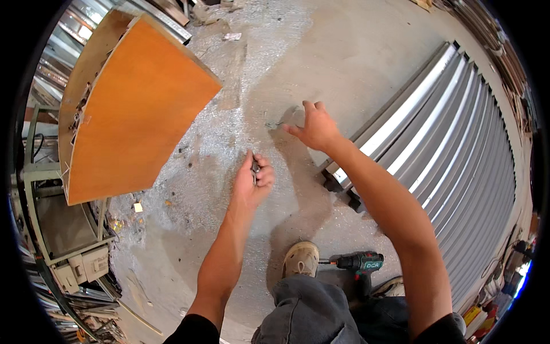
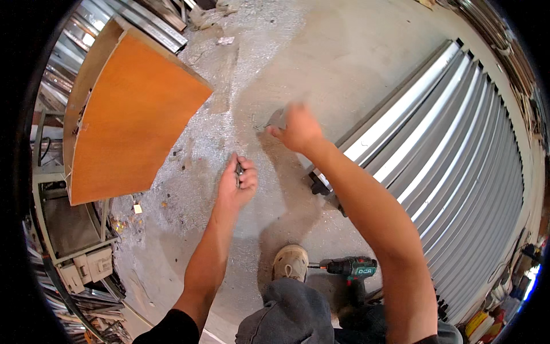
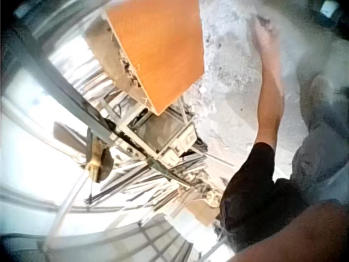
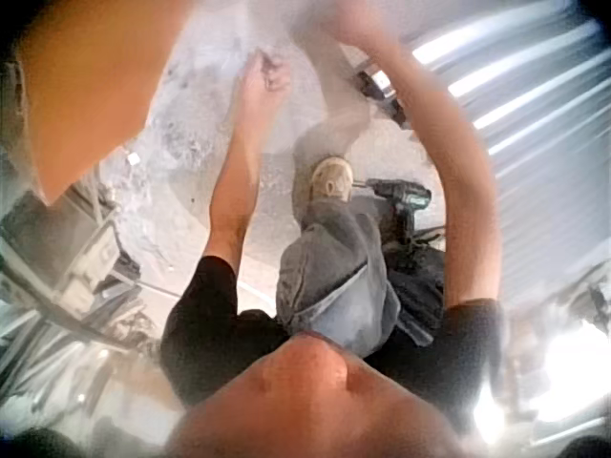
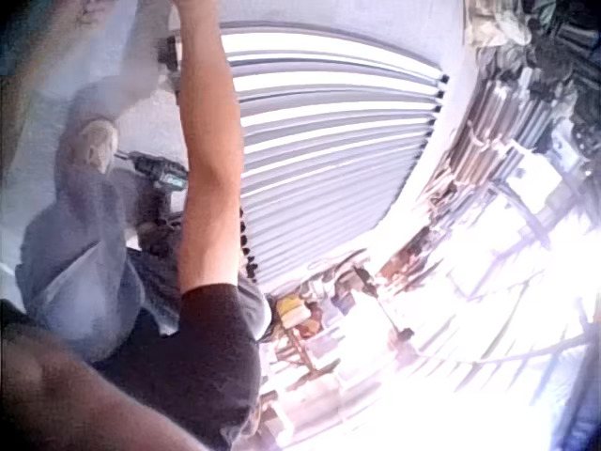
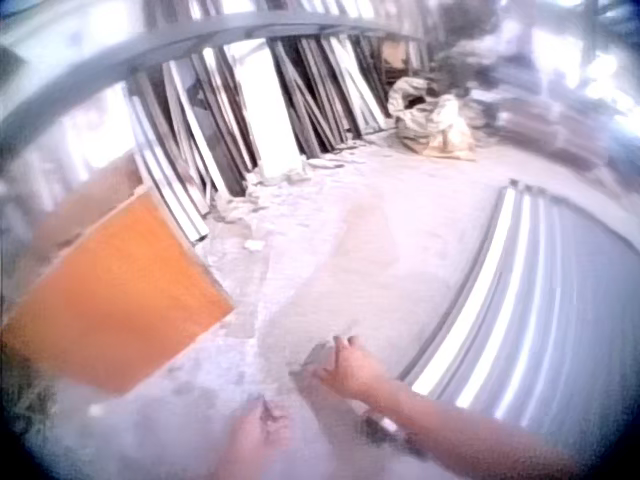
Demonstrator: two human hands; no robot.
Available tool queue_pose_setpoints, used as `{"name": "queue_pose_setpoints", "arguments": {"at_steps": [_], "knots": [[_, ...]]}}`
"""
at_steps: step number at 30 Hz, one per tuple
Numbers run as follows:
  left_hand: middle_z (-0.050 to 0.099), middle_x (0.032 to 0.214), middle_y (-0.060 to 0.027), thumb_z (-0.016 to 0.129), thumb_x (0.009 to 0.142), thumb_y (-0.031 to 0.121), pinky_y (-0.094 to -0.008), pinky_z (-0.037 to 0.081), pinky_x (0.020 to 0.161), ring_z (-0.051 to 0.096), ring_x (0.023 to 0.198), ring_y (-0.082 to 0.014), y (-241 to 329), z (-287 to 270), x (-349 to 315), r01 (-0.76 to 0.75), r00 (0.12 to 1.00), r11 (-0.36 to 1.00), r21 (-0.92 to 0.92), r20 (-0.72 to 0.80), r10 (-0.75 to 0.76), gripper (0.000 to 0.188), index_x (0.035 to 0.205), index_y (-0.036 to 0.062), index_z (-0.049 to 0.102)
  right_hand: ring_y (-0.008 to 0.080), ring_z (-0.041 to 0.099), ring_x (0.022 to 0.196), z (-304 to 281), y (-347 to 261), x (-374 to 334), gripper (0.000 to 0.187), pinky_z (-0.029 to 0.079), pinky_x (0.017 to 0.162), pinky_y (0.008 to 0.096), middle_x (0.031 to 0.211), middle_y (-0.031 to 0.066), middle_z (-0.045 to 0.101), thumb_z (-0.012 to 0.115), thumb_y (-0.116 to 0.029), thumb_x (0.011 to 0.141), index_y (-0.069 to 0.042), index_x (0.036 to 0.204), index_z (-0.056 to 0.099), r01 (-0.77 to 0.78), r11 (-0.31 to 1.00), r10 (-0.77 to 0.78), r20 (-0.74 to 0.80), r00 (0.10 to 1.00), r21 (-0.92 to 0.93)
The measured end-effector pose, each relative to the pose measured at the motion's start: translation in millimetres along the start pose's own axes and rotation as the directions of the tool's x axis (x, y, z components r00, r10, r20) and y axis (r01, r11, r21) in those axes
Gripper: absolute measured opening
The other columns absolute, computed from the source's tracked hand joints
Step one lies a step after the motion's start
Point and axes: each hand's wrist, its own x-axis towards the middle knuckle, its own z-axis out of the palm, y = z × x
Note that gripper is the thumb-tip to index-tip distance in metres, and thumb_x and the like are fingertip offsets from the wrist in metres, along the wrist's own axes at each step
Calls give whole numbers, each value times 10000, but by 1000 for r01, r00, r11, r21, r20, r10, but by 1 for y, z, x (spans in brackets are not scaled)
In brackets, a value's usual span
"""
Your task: The person attaches black plastic end caps to the ends of several silver metal strips laid on the floor, then uses a cordless drill to screw the brackets into place.
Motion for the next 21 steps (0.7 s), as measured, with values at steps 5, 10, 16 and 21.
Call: {"name": "queue_pose_setpoints", "arguments": {"at_steps": [5,10,16,21], "knots": [[599,896,3,575,1152,391,-254,377,546,500,674,-114,7,26,-5,-18,953,960,279,-284,101,305,1047,112,638,385,634,1249,50,-10,37,569,565,1051,454,1307,213,641,874,-376,877,21,1244,694,90,993,-91,-20,996,-78],[613,797,-21,637,1111,351,-346,464,614,585,706,-191,70,23,71,-119,842,-141,983,175,510,286,1125,65,652,372,634,1245,83,7,50,301,577,1027,459,1235,158,649,813,-243,885,-50,1109,760,403,914,-401,-55,914,40],[756,1081,-268,660,1044,216,-557,556,897,707,1053,-490,73,81,120,-22,879,-867,497,424,221,248,1167,2,631,327,644,1218,84,5,49,188,582,1018,422,1221,135,660,649,-114,942,-82,1075,777,491,865,-489,41,871,-102],[761,1108,-270,662,1048,225,-569,562,887,714,1056,-499,91,57,117,-61,849,-860,506,479,221,256,1187,12,631,338,642,1193,87,-5,51,234,572,1010,412,1215,152,665,654,-91,929,-41,1143,735,526,782,-533,79,842,-334]]}}
